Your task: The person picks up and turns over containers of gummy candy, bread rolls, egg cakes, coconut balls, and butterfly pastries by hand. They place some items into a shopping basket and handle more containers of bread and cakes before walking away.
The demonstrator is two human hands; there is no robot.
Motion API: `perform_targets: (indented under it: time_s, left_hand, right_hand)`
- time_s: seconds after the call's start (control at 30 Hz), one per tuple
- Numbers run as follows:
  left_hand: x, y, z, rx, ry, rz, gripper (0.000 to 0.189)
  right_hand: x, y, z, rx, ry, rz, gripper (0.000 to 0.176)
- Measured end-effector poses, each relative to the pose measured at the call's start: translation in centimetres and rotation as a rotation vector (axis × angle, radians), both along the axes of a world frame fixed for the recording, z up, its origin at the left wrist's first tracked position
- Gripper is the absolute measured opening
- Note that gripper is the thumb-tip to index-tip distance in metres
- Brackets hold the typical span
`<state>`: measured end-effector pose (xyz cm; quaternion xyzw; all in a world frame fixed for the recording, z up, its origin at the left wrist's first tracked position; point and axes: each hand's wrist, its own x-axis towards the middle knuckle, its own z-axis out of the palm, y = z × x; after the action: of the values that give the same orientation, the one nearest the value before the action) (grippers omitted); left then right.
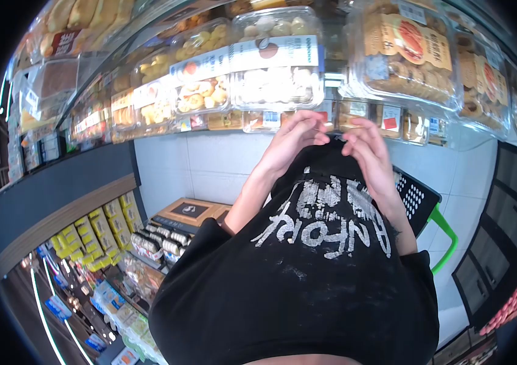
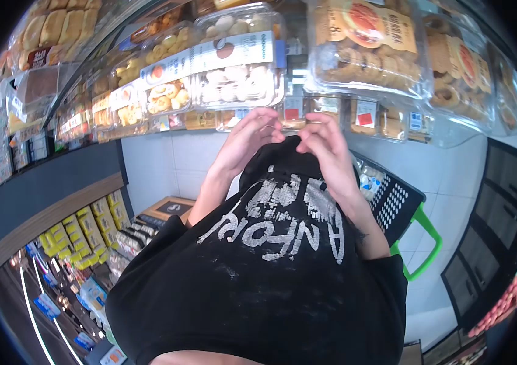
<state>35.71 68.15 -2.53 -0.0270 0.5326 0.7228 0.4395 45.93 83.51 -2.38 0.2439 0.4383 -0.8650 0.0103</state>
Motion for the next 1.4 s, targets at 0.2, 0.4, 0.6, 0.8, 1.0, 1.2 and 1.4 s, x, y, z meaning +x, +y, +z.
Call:
perform_targets:
  time_s: [0.2, 0.4, 0.6, 0.8, 1.0, 1.2, 1.4]
  left_hand:
    - [-0.8, -6.0, 0.1, -0.065, -0.109, 0.533, 0.024]
    - [-3.4, -8.6, -0.3, 0.131, -0.146, 0.445, 0.024]
    - [-3.6, -9.7, 0.6, 0.018, -0.101, 0.180, 0.052]
    - [-4.6, -7.7, 1.1, -0.062, -0.194, 0.004, 0.056]
    - [-6.1, -7.8, 1.4, 0.110, -0.070, -0.115, 0.054]
    - [-2.7, -7.8, -0.5, 0.691, -0.651, -0.328, 0.064]
    - [-4.6, -7.8, -2.1, 1.117, -1.330, -0.413, 0.079]
  right_hand:
    - [-3.5, -2.8, -0.7, -0.487, -0.083, 0.172, 0.040]
    - [-5.7, -2.8, -1.2, -0.373, -0.040, 0.004, 0.018]
    - [-4.1, -4.8, 1.8, -0.012, -0.033, -0.094, 0.021]
    - [-1.7, -7.7, 4.2, 0.487, 0.155, -0.101, 0.021]
    - [-3.9, -6.4, 4.0, 0.741, 0.308, -0.175, 0.062]
    - [-12.2, -3.9, 6.4, 0.906, 0.574, -0.305, 0.064]
    - [-14.6, -5.3, 8.0, 1.284, 0.072, -0.049, 0.031]
